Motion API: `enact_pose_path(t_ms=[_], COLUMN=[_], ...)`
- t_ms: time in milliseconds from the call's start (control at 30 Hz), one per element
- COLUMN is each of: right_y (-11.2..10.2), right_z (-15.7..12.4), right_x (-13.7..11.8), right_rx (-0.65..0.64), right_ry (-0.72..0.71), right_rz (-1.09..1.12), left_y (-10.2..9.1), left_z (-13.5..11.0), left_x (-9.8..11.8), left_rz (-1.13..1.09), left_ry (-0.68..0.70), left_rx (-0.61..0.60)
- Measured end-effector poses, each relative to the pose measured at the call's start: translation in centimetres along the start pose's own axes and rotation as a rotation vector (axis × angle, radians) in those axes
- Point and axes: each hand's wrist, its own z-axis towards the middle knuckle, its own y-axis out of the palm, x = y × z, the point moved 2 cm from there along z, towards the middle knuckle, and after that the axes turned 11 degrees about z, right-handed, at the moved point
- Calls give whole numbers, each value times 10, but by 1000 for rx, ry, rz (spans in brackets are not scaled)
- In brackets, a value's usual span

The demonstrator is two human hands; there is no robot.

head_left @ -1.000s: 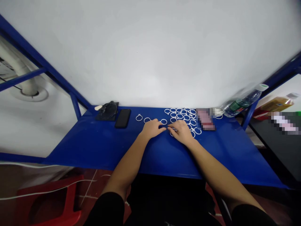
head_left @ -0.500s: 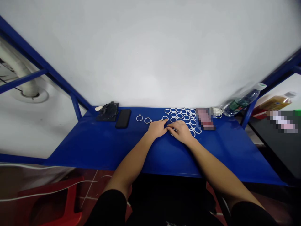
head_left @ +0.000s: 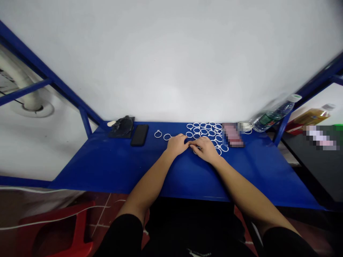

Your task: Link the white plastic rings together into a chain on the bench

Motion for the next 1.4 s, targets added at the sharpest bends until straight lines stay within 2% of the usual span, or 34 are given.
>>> enact_pose_path(t_ms=[200, 333, 467, 533, 600, 767, 933, 1100, 1200, 1267, 1400], right_y=[3, 4, 2, 1, 1, 1, -1, -2, -3, -3, -5], right_z=[-1, -2, -3, -4, -4, -5, -3, -3, -3, -4, -5], right_x=[4, 5, 5, 5, 4, 1, -1, -2, -4, -5, -4], right_rx=[-2, -1, 30, 57, 82, 117, 115, 117, 117, 126, 157], right_ry=[14, 0, -7, -5, 7, 47, 66, 48, 43, 44, 79], right_rz=[11, -9, 12, 28, 44, 62, 35, 14, 19, 20, 5], left_y=[1, 6, 3, -2, -5, -3, -3, 1, 4, 2, -17], left_z=[-1, -2, -3, -5, -7, -13, -15, -9, -5, -5, -14], left_x=[5, 5, 1, 0, -1, 9, 13, 5, 2, 1, 4], left_rz=[-28, -121, -279, -421, -612, -1011, -1147, -1268, -1299, -1238, -861], left_ry=[94, 165, 130, 95, 58, 21, 23, -85, -143, -125, 48], left_rx=[-21, 27, 188, 298, 356, 302, 284, 225, 216, 247, 409])
